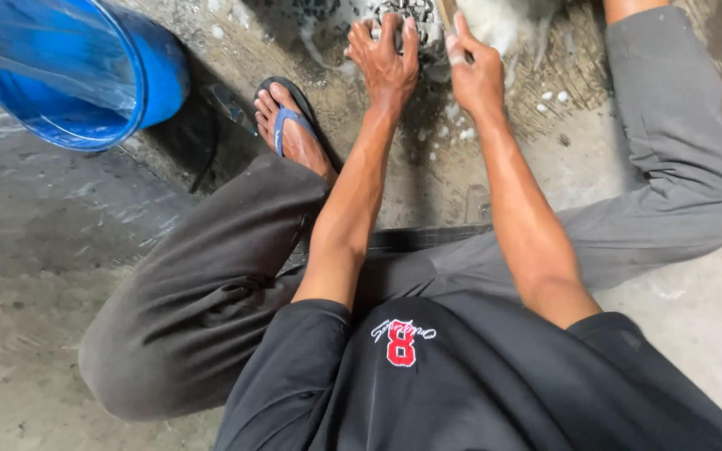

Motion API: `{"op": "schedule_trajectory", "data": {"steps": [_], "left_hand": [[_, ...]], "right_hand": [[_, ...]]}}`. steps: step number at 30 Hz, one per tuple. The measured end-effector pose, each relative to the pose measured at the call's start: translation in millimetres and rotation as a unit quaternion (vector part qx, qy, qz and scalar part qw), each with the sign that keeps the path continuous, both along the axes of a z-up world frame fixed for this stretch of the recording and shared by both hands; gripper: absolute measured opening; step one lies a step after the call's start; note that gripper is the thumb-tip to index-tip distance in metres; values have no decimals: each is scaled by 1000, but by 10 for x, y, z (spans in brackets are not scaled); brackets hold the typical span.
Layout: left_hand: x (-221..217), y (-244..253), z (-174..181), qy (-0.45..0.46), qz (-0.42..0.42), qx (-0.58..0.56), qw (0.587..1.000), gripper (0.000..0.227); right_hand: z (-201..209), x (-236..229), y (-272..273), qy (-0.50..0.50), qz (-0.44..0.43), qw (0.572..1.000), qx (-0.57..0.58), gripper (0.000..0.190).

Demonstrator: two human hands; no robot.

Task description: The person sits on a wet concrete floor and scrubs a metal alternator with a brush and soapy water. They repeatedly dip the brush into a blue bucket, scrub the alternator's surfaces, and rinse it under running water.

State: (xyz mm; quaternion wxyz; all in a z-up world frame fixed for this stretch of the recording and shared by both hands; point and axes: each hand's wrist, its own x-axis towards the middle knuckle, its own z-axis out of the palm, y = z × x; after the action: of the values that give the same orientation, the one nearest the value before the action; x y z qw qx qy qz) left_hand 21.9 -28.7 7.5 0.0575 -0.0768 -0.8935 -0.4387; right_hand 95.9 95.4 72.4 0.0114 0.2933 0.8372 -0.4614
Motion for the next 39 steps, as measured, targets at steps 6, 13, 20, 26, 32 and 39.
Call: {"op": "schedule_trajectory", "data": {"steps": [6, 13, 20, 26, 32, 39], "left_hand": [[-85, 323, 217, -146, 47, -36, 987, 44], [-247, 208, 412, -86, -51, -70, 992, 32], [-277, 214, 219, -39, -142, -53, 988, 31], [-323, 411, -197, -59, -103, -108, 987, 37], [-291, 333, 256, -45, -144, -62, 987, 30], [-372, 458, 118, -29, -127, -105, 986, 28]], "right_hand": [[102, 524, -305, 85, -169, 979, -82, 50], [317, 318, -251, 12, -69, 997, -41, 47], [326, 362, -355, 68, 29, 997, 21, 48], [571, -366, 4, -82, -70, 990, -88, 46], [605, 234, -289, -62, -37, 996, -44, 49], [95, -86, 78, 93, 29, 989, 110, 38]]}}
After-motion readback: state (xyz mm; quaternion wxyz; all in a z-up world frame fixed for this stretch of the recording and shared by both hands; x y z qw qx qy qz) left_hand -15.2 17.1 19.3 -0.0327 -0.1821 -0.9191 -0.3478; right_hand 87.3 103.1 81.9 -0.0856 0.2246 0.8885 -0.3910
